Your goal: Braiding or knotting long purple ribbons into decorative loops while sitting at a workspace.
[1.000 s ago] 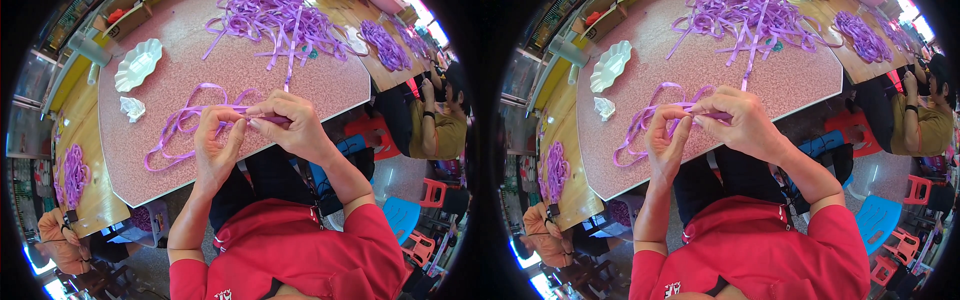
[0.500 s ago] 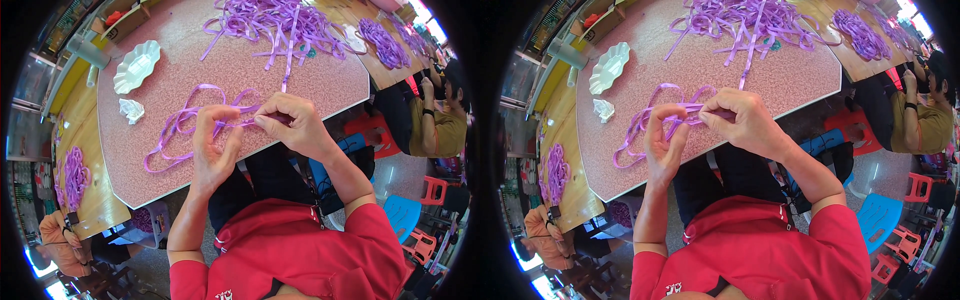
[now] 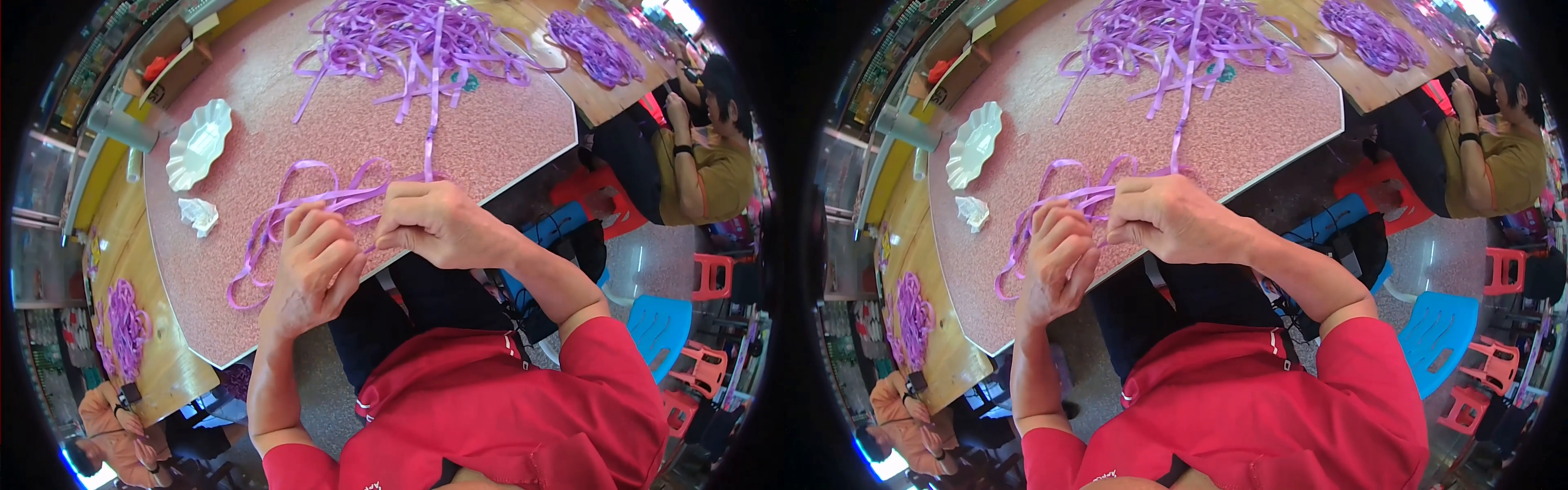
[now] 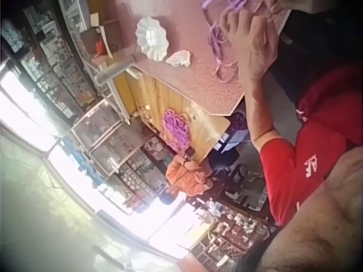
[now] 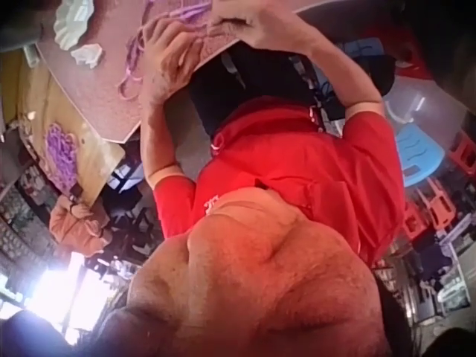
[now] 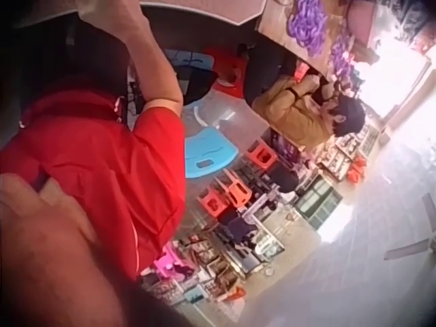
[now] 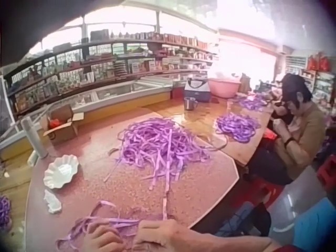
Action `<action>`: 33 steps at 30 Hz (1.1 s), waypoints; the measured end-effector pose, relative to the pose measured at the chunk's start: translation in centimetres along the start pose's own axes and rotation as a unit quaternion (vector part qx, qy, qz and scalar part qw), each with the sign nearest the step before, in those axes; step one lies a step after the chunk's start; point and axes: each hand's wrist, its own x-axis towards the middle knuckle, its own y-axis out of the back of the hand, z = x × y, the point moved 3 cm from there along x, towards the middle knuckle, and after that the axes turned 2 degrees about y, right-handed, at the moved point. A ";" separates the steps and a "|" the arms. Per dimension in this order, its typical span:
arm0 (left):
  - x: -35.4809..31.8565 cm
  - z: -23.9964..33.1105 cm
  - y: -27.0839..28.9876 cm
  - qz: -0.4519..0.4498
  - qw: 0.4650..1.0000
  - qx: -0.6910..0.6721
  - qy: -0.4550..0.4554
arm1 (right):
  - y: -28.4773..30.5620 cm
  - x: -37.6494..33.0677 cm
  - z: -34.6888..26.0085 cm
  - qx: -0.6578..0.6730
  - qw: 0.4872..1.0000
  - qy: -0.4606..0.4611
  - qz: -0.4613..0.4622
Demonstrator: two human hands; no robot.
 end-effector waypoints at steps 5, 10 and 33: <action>-1.9 -1.0 -0.3 -0.034 0.984 -0.158 0.074 | -0.8 -0.5 -0.4 -0.054 0.995 0.083 0.022; 1.2 -0.6 -1.3 -0.044 0.994 -0.078 0.058 | -0.4 -0.8 -3.3 0.126 0.991 0.043 0.029; -4.6 -8.5 6.4 -0.005 0.890 -0.254 0.378 | 24.2 -8.1 11.5 0.246 0.877 -0.127 0.393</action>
